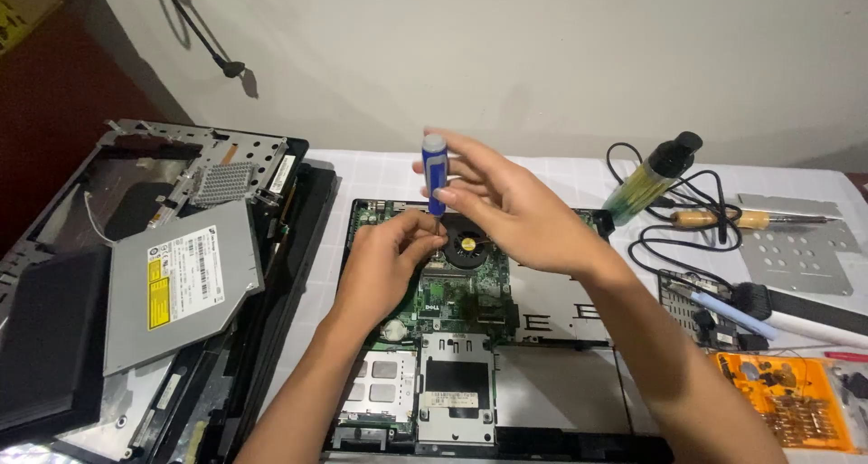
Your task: Disassembling internal components of a laptop, including removing screws, the battery, and the optical drive.
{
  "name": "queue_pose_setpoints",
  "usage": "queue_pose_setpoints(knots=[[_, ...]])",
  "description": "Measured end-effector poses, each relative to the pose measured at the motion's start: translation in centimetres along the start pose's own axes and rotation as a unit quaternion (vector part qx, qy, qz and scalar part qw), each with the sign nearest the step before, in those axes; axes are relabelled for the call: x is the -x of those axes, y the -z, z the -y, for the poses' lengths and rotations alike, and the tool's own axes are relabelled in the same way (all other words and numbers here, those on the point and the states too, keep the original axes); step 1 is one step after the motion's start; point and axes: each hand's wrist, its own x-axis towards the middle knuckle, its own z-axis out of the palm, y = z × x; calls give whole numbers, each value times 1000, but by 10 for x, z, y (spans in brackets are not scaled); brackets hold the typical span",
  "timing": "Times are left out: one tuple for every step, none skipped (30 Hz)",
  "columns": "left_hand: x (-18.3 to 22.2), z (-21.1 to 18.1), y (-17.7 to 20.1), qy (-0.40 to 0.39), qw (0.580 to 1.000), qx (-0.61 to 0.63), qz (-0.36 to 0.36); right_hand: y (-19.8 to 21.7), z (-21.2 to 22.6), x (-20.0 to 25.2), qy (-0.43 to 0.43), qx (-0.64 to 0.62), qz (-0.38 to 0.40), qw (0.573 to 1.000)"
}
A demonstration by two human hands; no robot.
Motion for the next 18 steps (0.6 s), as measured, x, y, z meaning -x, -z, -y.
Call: queue_pose_setpoints(knots=[[0,0,0,0,1000,0,1,0,-2,0,-1,0,0,1000],[-1,-1,1,12,1000,3,12,-1,-3,0,-14,-10,6,1000],[-2,-1,2,24,999,6,23,-1,-4,-1,-26,-21,12,999],[-3,0,2,23,999,6,23,-2,-6,-2,-26,-20,12,999],[-2,1,1,13,1000,-8,21,-3,-8,-2,-9,-28,0,1000],[-2,3,1,2,1000,-22,20,-4,-10,-2,9,-35,-13,999],[-2,2,1,2,1000,-21,19,-5,-8,-2,9,-35,-12,999],[-3,2,1,-6,999,-27,26,-5,-5,-1,-12,-7,-24,1000],[-3,2,2,-12,999,-33,33,-6,-3,-1,-34,20,-35,999],[-1,1,1,-11,999,-32,33,-9,-3,0,-35,20,-34,999],[-1,-1,0,-9,999,-26,26,-11,-2,-1,-40,26,-60,997],[0,-3,0,-7,1000,-19,19,-13,-1,-1,-45,33,-85,995],[1,-6,0,-6,1000,-20,18,-15,-4,-1,-44,32,-84,995],[1,-9,-1,12,1000,-21,8,-17,-7,-1,-37,48,-99,993],[1,-13,-2,29,999,-21,-1,-18,-10,0,-30,65,-115,991],[1,-9,-3,29,999,-20,-1,-21,-11,-1,-30,66,-115,991],[1,-6,-4,9,1000,-18,-16,-23,-12,0,-33,82,-122,989],[1,-2,-6,-11,999,-16,-32,-25,-14,0,-37,98,-130,986]])
